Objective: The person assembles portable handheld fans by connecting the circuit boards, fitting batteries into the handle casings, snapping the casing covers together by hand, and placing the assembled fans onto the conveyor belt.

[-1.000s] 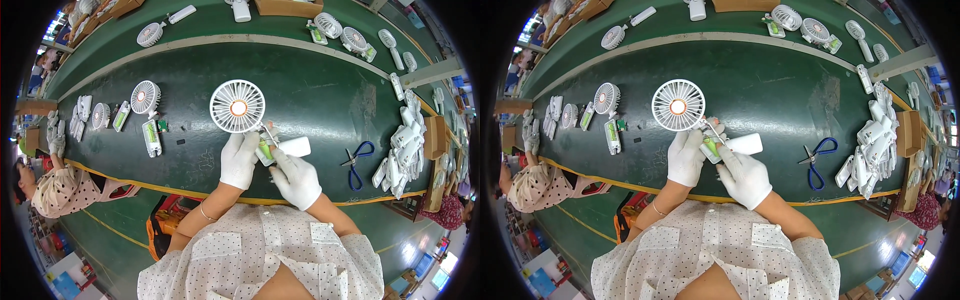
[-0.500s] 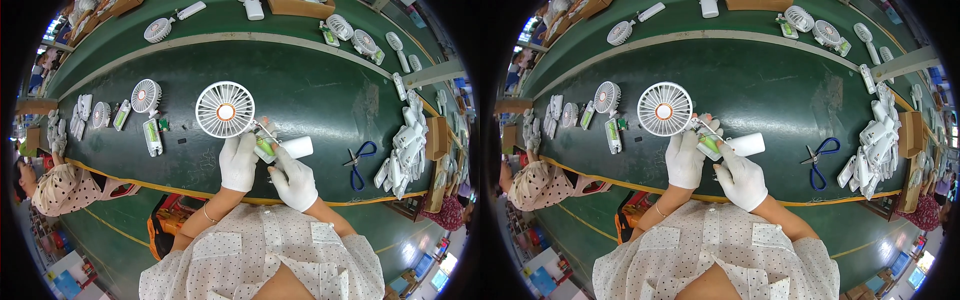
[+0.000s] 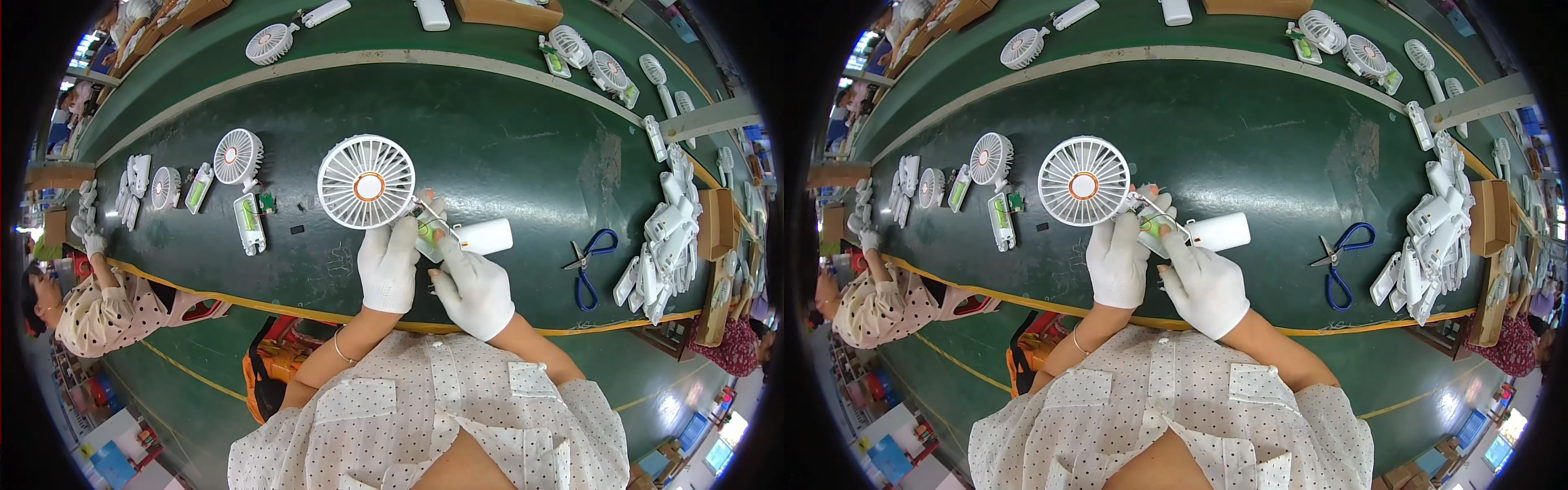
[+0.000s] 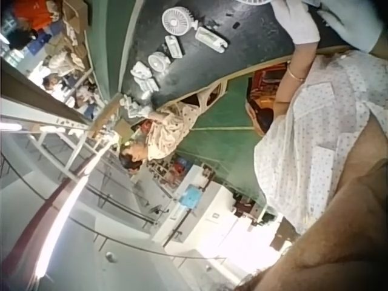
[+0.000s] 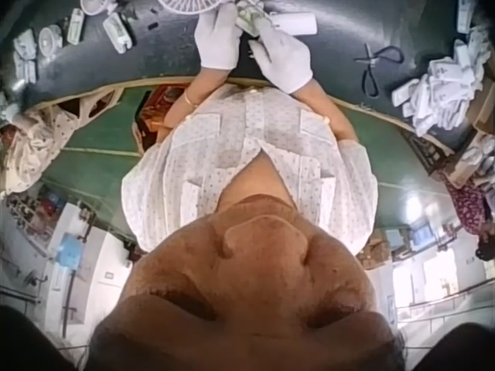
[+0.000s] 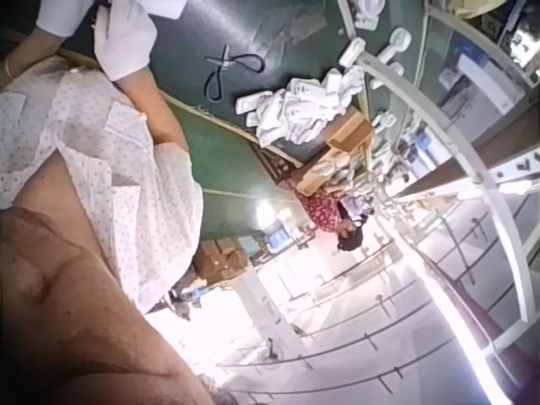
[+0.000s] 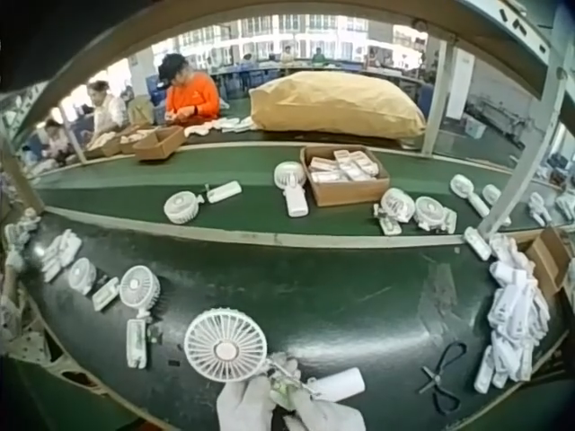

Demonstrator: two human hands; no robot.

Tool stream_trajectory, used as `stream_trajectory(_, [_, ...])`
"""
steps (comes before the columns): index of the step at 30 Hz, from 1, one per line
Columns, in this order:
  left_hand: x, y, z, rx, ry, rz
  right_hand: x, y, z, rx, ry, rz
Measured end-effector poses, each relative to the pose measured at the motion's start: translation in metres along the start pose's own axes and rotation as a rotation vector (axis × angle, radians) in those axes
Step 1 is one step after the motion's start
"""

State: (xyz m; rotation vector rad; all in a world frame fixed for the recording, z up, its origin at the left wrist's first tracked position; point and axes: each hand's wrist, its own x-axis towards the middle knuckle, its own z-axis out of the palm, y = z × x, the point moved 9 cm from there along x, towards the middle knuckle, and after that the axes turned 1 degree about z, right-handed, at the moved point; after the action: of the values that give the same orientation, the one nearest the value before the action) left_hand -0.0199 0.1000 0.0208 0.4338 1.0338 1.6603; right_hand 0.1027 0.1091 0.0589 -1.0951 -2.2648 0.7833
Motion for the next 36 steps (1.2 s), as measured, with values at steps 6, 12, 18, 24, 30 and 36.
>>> stream_trajectory(6, [0.001, 0.005, 0.001, 0.023, -0.017, 0.020, 0.002, 0.002, -0.005, 0.113, -0.038, 0.063])
stream_trajectory(12, [0.000, -0.002, -0.007, 0.301, -0.074, 0.018, 0.004, 0.032, -0.009, 0.422, -0.019, 0.433])
stream_trajectory(18, [-0.001, -0.002, -0.003, 0.186, -0.093, 0.059, 0.003, 0.001, -0.006, 0.041, 0.040, 0.000])
stream_trajectory(24, [0.005, -0.006, -0.009, 0.160, 0.045, -0.166, 0.003, -0.004, -0.005, -0.044, -0.081, 0.036])
stream_trajectory(30, [-0.002, -0.028, -0.010, -0.106, 0.071, -0.415, 0.017, -0.007, -0.060, -0.143, 0.022, -0.187])
stream_trajectory(36, [0.001, -0.031, -0.014, 0.092, 0.031, -0.309, 0.016, -0.002, -0.031, -0.029, -0.033, -0.092])
